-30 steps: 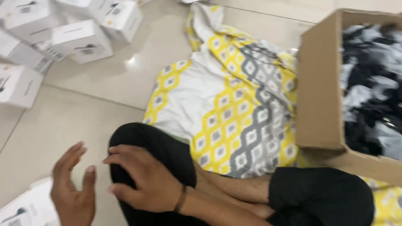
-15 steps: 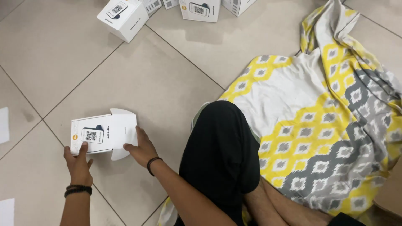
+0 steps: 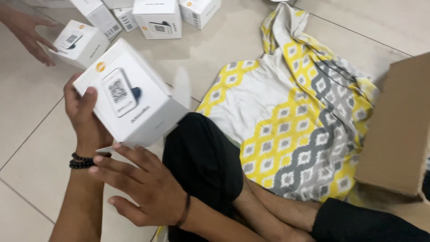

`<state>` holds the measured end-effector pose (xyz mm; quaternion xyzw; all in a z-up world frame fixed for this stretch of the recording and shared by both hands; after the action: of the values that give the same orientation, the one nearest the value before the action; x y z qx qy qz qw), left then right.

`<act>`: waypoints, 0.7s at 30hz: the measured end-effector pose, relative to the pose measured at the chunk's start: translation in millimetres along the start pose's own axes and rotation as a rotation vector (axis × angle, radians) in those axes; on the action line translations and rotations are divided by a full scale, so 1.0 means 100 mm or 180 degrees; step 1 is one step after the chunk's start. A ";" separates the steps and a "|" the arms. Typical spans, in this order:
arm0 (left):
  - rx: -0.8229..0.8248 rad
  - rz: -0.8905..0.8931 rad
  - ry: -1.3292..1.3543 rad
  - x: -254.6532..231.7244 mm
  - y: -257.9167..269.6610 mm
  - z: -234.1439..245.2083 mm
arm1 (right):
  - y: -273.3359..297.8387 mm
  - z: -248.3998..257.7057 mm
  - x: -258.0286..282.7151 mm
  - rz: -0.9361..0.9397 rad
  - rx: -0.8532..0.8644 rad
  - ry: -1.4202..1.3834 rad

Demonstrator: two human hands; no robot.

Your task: The person places items into boxes and secures them by hand.

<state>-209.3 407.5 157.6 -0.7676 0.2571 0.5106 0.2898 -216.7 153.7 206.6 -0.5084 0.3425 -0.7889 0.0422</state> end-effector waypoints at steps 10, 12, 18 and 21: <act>0.2123 0.1335 0.0501 1.14 0.19 -3.46 | 1.54 2.37 0.28 -0.0509 -0.2314 0.3835; 0.2344 0.1387 0.0309 1.68 0.37 -3.71 | 2.06 2.68 -0.12 -0.1148 -0.2966 0.2690; 0.3130 0.1049 -0.1379 2.89 0.86 -3.93 | 3.23 2.74 -1.22 -0.2174 -0.4209 -0.0213; 0.3468 0.0721 -0.2480 3.18 0.90 -3.77 | 3.39 2.73 -1.48 -0.2355 -0.4346 -0.0106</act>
<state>78.4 46.3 -38.5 -0.2403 0.4333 0.5747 0.6513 -14.7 -179.0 -37.4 -0.5148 0.5600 -0.3582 -0.5413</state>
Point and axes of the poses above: each hand's wrist, its own y-axis away from the middle knuckle, its own z-axis out of the back of the hand, x = y × z, the point moved 4 cm from there along -y, towards the middle knuckle, and after that the axes turned 6 degrees about z, right-handed, at the moved point
